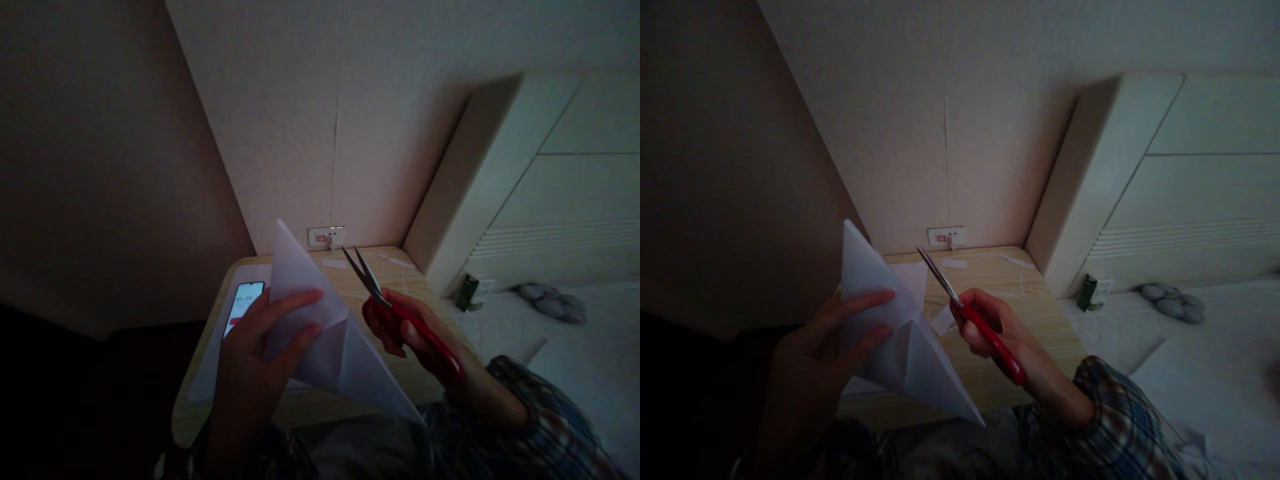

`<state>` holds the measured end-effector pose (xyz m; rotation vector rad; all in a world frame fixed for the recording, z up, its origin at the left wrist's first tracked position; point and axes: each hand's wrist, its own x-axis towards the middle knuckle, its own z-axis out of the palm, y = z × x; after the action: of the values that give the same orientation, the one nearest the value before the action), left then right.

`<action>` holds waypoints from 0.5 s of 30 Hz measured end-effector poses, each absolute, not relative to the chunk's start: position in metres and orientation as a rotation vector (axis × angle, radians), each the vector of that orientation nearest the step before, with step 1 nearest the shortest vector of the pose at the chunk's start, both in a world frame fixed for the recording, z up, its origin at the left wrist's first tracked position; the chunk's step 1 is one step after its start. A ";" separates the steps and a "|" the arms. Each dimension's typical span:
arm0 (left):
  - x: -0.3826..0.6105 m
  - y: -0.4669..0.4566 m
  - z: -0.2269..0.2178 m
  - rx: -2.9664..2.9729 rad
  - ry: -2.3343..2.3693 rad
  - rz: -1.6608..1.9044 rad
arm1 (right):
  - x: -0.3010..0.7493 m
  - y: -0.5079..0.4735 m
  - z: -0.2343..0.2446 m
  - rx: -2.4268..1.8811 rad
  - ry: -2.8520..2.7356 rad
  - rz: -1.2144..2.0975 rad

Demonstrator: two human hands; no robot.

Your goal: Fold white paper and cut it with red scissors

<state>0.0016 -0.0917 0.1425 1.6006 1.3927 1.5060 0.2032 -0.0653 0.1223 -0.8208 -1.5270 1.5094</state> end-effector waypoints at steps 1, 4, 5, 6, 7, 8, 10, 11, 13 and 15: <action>0.003 -0.091 0.142 1.596 1.396 1.509 | 0.204 -0.065 0.121 -0.815 -1.580 1.508; 0.005 -0.090 0.142 1.585 1.429 1.493 | 0.207 -0.067 0.123 -0.841 -1.740 1.435; 0.006 -0.090 0.142 1.588 1.441 1.484 | 0.208 -0.069 0.126 -0.905 -1.794 1.391; 0.006 -0.090 0.142 1.591 1.449 1.475 | 0.208 -0.072 0.129 -0.963 -1.870 1.384; 0.007 -0.091 0.142 1.592 1.451 1.467 | 0.208 -0.074 0.134 -0.994 -1.902 1.351; 0.007 -0.091 0.142 1.593 1.450 1.458 | 0.208 -0.077 0.139 -1.011 -1.917 1.314; 0.008 -0.091 0.142 1.590 1.444 1.437 | 0.207 -0.079 0.147 -1.046 -1.994 1.282; 0.008 -0.091 0.142 1.589 1.441 1.428 | 0.207 -0.079 0.150 -1.053 -2.038 1.258; 0.008 -0.091 0.141 1.601 1.436 1.407 | 0.207 -0.079 0.154 -1.071 -2.123 1.195; 0.008 -0.090 0.140 1.617 1.436 1.403 | 0.207 -0.077 0.157 -1.106 -2.183 1.140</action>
<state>0.0085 -0.0904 0.1401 1.6169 1.4356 1.4028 0.2070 -0.0774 0.1565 -1.1061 -2.1834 1.1396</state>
